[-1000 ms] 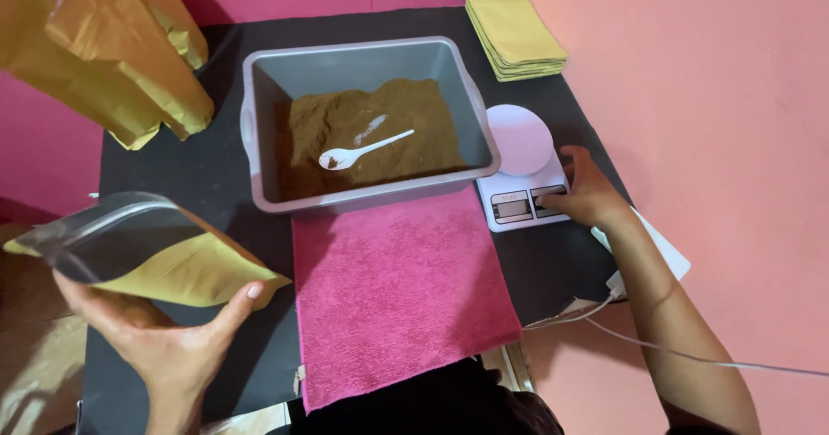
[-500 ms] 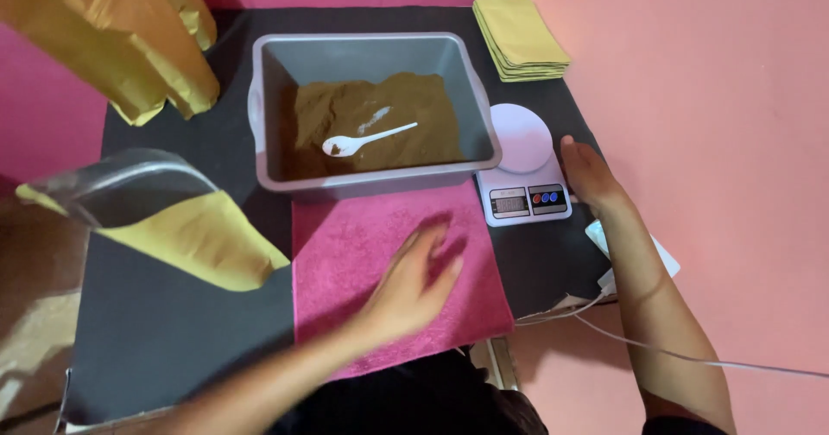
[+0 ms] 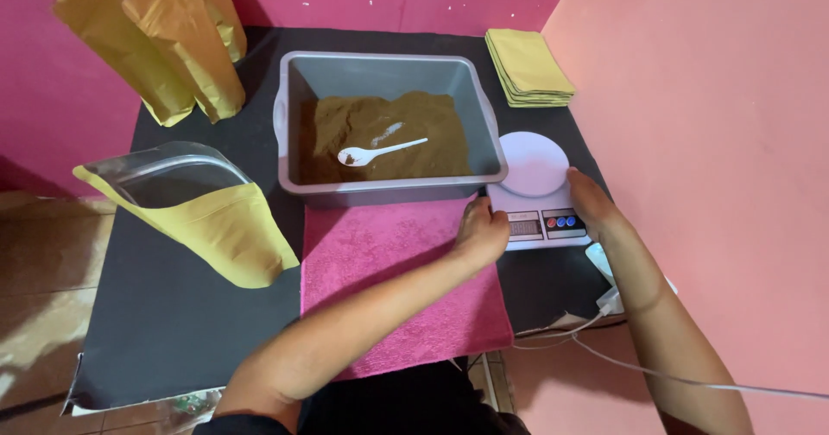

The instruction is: Filling and weighing coffee bags with ground coffee powder using a spoon and a digital scale.

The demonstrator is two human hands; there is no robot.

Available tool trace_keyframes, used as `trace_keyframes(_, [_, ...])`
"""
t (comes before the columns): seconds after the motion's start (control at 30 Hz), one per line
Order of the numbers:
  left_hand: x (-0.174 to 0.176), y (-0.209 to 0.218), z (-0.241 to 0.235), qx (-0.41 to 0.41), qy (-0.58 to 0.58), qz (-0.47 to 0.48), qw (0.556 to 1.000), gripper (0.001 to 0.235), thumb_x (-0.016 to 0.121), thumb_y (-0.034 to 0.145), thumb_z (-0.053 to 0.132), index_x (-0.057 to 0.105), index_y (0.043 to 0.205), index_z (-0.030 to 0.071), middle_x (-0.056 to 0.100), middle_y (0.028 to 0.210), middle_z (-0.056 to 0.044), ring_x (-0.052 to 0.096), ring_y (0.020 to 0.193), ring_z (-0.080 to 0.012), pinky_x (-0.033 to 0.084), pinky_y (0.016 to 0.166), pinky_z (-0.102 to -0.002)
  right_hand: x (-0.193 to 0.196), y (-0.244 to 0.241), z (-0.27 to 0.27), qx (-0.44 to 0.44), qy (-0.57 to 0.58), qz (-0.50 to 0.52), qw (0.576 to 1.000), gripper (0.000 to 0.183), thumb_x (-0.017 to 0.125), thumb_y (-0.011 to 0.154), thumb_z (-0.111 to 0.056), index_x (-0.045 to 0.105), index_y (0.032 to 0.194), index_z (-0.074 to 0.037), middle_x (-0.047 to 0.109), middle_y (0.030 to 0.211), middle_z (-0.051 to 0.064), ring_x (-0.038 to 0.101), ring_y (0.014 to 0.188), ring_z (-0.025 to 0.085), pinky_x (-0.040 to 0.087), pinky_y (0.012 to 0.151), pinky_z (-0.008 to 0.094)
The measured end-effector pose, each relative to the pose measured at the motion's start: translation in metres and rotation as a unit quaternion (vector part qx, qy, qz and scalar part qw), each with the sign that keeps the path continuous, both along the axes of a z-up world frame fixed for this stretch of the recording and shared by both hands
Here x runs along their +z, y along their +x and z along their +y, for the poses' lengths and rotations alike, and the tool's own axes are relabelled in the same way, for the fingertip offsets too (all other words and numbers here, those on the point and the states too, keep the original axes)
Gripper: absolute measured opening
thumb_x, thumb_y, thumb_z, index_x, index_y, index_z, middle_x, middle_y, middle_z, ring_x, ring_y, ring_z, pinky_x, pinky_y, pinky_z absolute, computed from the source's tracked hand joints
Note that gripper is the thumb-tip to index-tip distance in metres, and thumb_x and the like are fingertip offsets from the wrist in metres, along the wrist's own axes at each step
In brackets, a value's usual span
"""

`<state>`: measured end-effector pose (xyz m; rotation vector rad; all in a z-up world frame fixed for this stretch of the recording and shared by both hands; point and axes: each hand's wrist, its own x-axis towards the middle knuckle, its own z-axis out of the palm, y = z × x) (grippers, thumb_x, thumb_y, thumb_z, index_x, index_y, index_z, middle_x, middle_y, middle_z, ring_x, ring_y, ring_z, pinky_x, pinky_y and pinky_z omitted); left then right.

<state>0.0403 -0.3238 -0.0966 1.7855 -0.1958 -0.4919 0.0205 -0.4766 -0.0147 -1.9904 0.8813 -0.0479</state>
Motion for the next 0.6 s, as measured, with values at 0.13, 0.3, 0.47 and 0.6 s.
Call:
trace_keyframes(0.13, [0.032,-0.030,0.038,-0.023,-0.049,0.016,0.998,0.053,0.047,0.100,0.021,0.047,0.147,-0.002,0.057,0.137,-0.030,0.052,0.135,-0.0435,0.048,0.110,-0.050,-0.082,-0.012,-0.085,0.001,0.059,-0.125,0.990,0.056,0.037,0.114,-0.037,0.054,0.129,0.014,0.059,0.113,0.024,0.065,0.092,0.030,0.056,0.060,0.043])
trace_keyframes(0.3, [0.031,-0.067,0.078,-0.031,-0.158,0.087,0.983,0.045,0.051,0.104,0.014,0.048,0.147,0.001,0.060,0.134,-0.031,0.060,0.126,-0.0401,0.057,0.097,-0.046,0.079,-0.086,0.081,-0.030,0.059,-0.034,0.997,0.075,0.030,0.109,-0.045,0.019,0.159,0.009,0.011,0.167,0.030,0.006,0.156,0.041,0.004,0.127,0.057])
trace_keyframes(0.47, [-0.010,-0.068,0.074,-0.012,-0.293,0.108,0.950,0.046,0.055,0.104,0.004,0.046,0.148,0.003,0.062,0.127,-0.025,0.066,0.109,-0.0287,0.063,0.085,-0.039,0.074,-0.088,0.079,-0.055,0.042,0.028,0.997,0.088,0.031,0.103,-0.062,0.026,0.159,0.006,0.019,0.167,0.027,0.012,0.156,0.036,0.007,0.129,0.052])
trace_keyframes(0.6, [-0.007,-0.073,0.083,-0.014,-0.296,0.117,0.948,0.054,0.061,0.100,0.004,0.043,0.151,0.006,0.063,0.125,-0.021,0.066,0.103,-0.0220,0.064,0.081,-0.033,0.097,-0.098,0.096,-0.051,0.048,0.036,0.997,0.081,0.030,0.103,-0.058,0.033,0.158,0.002,0.024,0.167,0.024,0.016,0.157,0.034,0.009,0.130,0.049])
